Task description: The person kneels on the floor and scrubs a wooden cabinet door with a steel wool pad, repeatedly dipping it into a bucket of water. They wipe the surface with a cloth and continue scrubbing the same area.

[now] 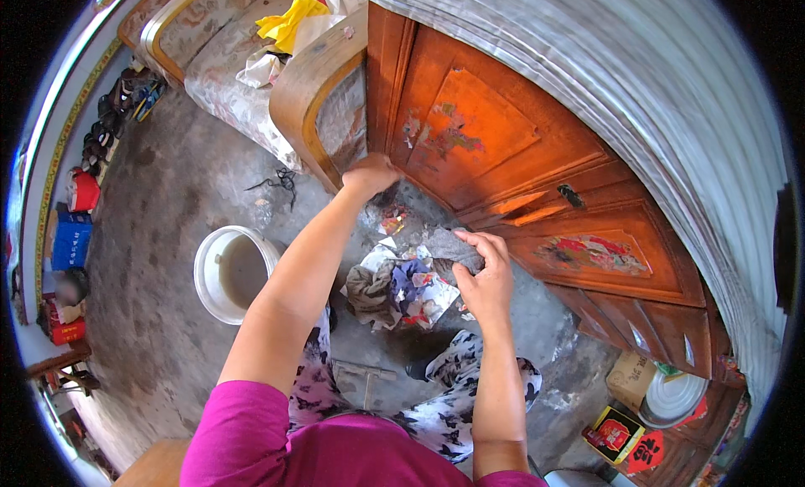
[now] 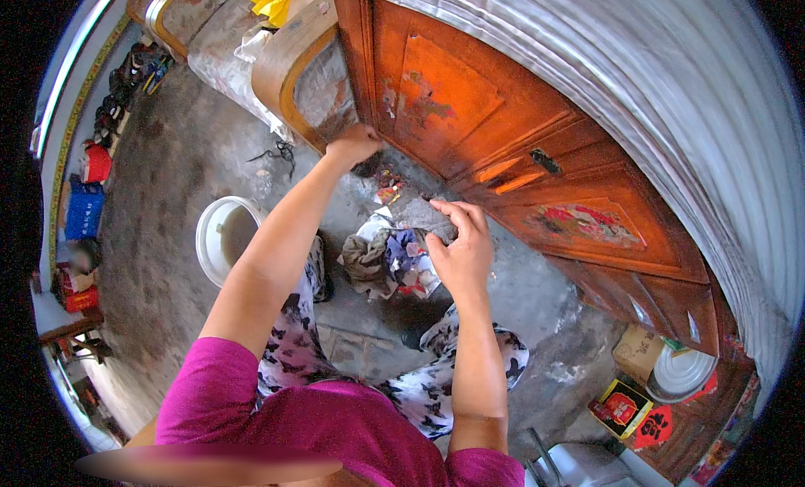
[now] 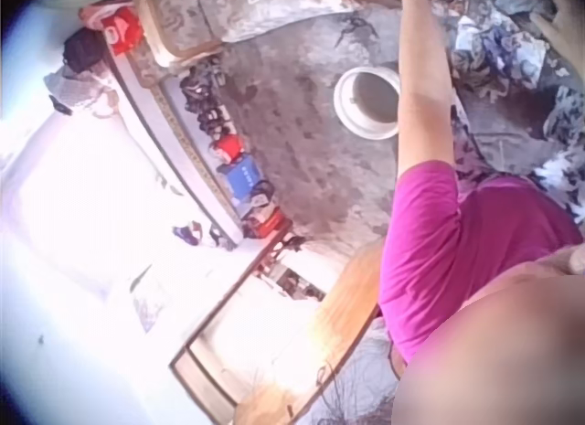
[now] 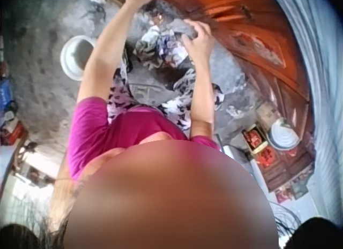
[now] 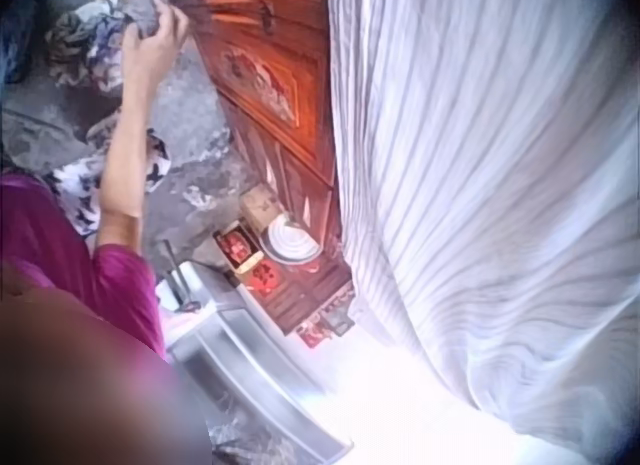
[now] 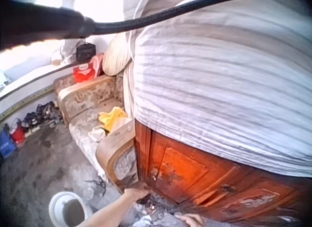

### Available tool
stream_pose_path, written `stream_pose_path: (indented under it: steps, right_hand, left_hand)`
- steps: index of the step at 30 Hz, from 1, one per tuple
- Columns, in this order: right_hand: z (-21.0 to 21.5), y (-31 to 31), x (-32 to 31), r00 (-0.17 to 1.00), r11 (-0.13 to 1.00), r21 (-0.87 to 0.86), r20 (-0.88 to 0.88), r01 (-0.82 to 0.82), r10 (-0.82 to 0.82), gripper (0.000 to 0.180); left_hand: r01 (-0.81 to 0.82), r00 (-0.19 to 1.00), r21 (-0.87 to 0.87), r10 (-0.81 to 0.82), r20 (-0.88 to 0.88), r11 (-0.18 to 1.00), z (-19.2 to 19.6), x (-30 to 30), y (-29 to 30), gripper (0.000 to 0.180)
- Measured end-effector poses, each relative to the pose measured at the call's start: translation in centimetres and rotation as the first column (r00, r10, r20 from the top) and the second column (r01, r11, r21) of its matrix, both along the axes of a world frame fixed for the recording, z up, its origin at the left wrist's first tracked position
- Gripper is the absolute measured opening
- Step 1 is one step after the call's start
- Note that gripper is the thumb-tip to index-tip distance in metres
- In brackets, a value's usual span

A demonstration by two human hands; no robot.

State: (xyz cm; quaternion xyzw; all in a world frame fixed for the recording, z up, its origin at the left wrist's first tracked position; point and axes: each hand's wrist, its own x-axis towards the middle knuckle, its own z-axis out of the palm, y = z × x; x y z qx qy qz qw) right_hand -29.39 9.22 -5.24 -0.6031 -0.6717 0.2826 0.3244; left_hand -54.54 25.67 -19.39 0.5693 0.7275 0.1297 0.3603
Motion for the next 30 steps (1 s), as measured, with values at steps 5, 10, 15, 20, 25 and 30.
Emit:
stream_pose_path:
  steps: [5, 10, 15, 20, 25, 30]
  right_hand:
    - [0.4, -0.2, 0.6, 1.000, 1.000, 0.019, 0.027, -0.002, 0.002, 0.045]
    - [1.0, -0.3, 0.4, 0.999, 1.000, 0.021, 0.054, -0.008, 0.007, 0.044]
    - [1.7, -0.8, -0.5, 0.998, 1.000, 0.010, 0.063, -0.004, 0.004, 0.044]
    - [1.5, -1.4, -0.9, 0.998, 0.999, 0.041, 0.062, -0.023, 0.020, 0.044]
    - [1.7, -2.2, -0.4, 0.996, 0.999, 0.032, 0.082, -0.030, 0.027, 0.045]
    - [2.0, -2.5, -0.7, 0.996, 1.000, 0.019, 0.087, -0.021, 0.019, 0.047]
  left_hand:
    - [-0.071, 0.990, 0.144, 0.088, -0.114, 0.987, 5.5, 1.8, -0.4, 0.045]
    - [-0.173, 0.954, 0.303, 0.237, -0.186, 0.937, 7.4, 3.6, -0.5, 0.039]
    - [-0.152, 0.935, 0.412, 0.265, -0.234, 0.898, 6.0, 3.5, -0.7, 0.031]
    - [-0.242, 0.925, 0.432, 0.341, -0.169, 0.869, 5.4, 3.2, -1.0, 0.029]
    - [-0.273, 0.933, 0.369, 0.339, -0.125, 0.888, 7.1, 3.8, -1.9, 0.031]
    - [-0.392, 0.895, 0.338, 0.439, -0.073, 0.855, 6.4, 3.5, -1.6, 0.030]
